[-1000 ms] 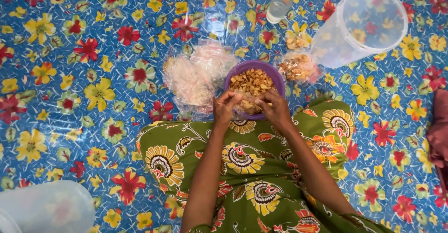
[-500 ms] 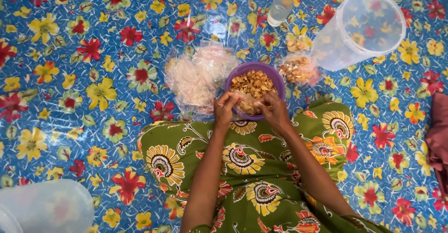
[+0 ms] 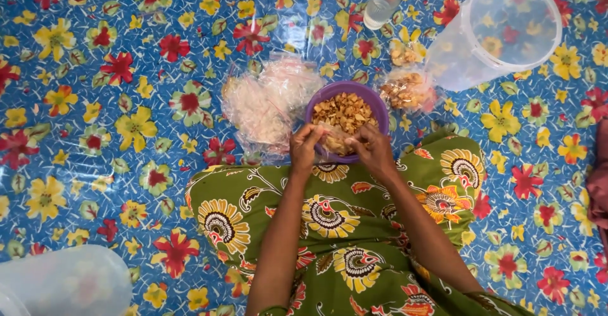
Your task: Manually filling small plastic bags with snacks from a bowl while sitting on the floor.
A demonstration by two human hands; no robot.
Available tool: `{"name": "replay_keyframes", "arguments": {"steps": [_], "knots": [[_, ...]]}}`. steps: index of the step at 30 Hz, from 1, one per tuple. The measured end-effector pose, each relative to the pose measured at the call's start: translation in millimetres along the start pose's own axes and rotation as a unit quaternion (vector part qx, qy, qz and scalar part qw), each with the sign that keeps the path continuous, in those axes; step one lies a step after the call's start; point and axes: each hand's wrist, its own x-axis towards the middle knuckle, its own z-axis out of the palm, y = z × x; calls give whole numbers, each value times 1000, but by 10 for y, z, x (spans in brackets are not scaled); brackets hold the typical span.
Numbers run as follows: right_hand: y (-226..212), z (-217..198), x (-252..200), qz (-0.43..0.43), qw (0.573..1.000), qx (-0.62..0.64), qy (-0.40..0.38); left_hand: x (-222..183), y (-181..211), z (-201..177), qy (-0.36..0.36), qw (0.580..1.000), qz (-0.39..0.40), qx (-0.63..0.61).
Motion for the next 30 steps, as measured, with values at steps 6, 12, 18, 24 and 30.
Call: {"name": "replay_keyframes", "arguments": {"steps": [6, 12, 18, 24, 30], "knots": [[97, 31, 10, 9, 1000, 23, 9, 20, -13, 18, 9, 1000, -11, -4], [168, 66, 13, 23, 999, 37, 13, 68, -118, 28, 8, 999, -28, -15], [-22, -99, 93, 84, 991, 100, 22, 121, -170, 56, -47, 999, 0, 5], [-398, -306, 195, 167, 969, 174, 59, 166, -288, 6, -69, 997, -16, -41], [63, -627, 458, 212, 925, 249, 192, 189, -343, -18, -62, 995, -53, -63]]}}
